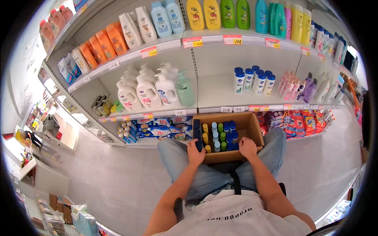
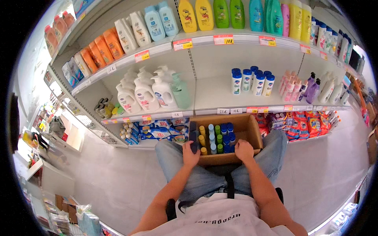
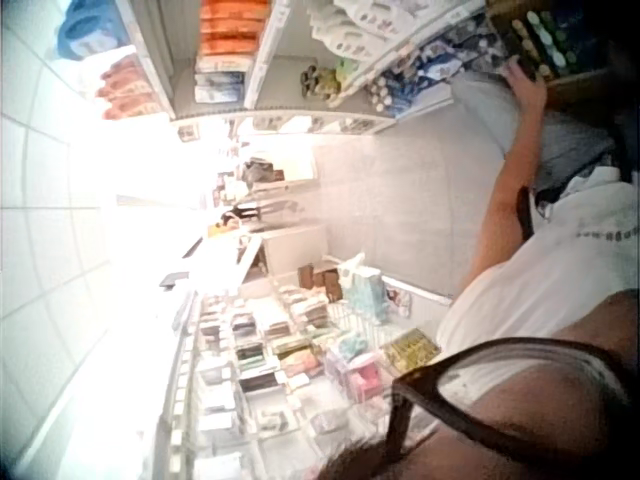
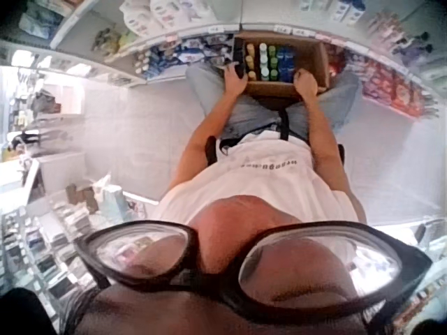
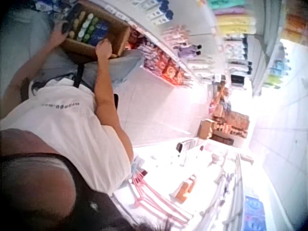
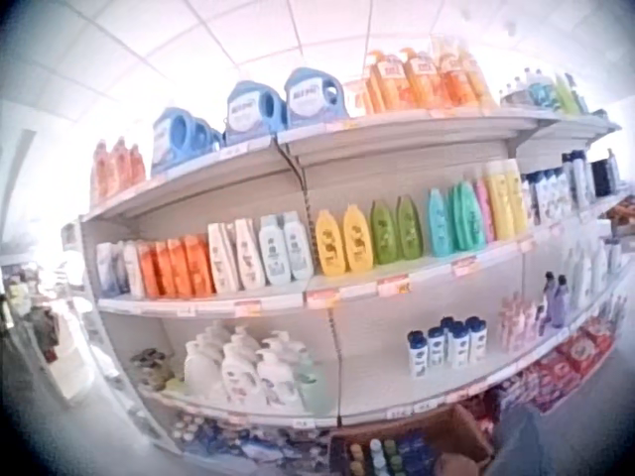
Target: The person sits on the floor in a store aisle and restocks shelves with various personal care products. They pick up bottles of shampoo, body wash, and deodorant from a cardboard box on their lap and place them onto the shelves. The person also handles packets of laundry detergent and tubes of hair gel, arranging them in rows.
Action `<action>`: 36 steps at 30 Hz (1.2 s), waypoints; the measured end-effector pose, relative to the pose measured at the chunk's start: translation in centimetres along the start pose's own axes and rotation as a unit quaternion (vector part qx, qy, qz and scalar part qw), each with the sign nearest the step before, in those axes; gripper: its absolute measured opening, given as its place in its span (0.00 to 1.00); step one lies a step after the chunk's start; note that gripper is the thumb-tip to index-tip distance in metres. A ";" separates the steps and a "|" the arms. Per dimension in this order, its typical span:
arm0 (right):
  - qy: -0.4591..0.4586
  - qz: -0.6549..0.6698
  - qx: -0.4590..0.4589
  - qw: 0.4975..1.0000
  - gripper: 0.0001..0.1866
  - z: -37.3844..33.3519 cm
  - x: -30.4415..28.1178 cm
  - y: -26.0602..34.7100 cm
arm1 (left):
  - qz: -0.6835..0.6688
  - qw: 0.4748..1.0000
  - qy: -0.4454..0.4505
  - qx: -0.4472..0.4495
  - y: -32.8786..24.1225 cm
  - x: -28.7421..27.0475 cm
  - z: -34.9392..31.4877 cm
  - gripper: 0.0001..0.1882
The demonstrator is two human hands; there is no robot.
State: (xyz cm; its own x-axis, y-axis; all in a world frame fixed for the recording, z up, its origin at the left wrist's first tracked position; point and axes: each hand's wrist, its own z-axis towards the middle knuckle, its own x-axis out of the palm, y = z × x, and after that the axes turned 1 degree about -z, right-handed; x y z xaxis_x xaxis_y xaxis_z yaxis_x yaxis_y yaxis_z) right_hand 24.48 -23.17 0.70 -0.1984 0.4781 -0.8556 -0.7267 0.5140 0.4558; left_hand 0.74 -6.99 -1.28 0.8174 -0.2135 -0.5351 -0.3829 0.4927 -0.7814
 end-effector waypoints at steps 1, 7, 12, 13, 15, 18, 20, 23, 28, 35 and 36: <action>-0.002 0.003 0.000 1.000 0.10 0.0 0.0 0.1 | 0.002 1.000 -0.003 -0.001 0.1 0.1 0.1 0.29; -0.004 0.004 -0.010 1.000 0.09 -0.8 0.3 -0.7 | -0.022 1.000 -0.009 -0.002 -0.7 0.1 0.0 0.29; -0.001 -0.012 -0.025 1.000 0.11 -0.6 -0.1 0.1 | -0.032 0.999 -0.019 0.001 -0.1 0.2 0.4 0.30; 0.000 -0.014 -0.032 0.999 0.11 -0.9 0.1 -0.2 | -0.034 0.999 -0.018 0.002 0.3 0.3 0.0 0.30; -0.009 -0.017 -0.046 0.999 0.11 -1.0 0.4 -0.8 | -0.040 0.999 -0.015 0.015 0.6 0.8 0.2 0.30; -0.016 -0.019 -0.038 0.999 0.11 -1.2 0.4 -0.5 | -0.030 0.999 0.004 -0.011 -0.2 0.1 0.1 0.30; -0.020 -0.015 -0.048 0.999 0.11 -1.2 0.1 0.0 | -0.033 0.999 0.002 -0.029 -0.3 -0.2 0.2 0.30; -0.020 -0.022 -0.044 0.999 0.11 -1.4 0.4 -0.2 | -0.047 0.998 -0.010 -0.028 0.3 0.3 0.1 0.30; -0.009 -0.028 -0.059 0.998 0.11 -1.5 0.8 -0.7 | -0.057 0.998 -0.020 -0.015 1.5 0.9 0.2 0.29; 0.028 0.033 -0.020 0.999 0.09 -0.9 -0.1 0.7 | -0.085 0.996 -0.023 -0.030 1.7 0.7 -0.1 0.29; 0.016 0.054 -0.028 0.998 0.09 -0.4 0.1 0.3 | -0.089 0.995 -0.016 -0.037 1.4 0.8 0.1 0.28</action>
State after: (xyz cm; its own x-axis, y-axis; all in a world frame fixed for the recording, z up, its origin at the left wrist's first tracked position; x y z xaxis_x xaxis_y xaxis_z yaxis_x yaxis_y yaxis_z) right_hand 23.95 -23.22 0.65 -0.2976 0.5058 -0.8097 -0.7357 0.4190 0.5321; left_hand 0.88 -6.38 -2.79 0.8880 -0.2636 -0.3767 -0.2610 0.3857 -0.8850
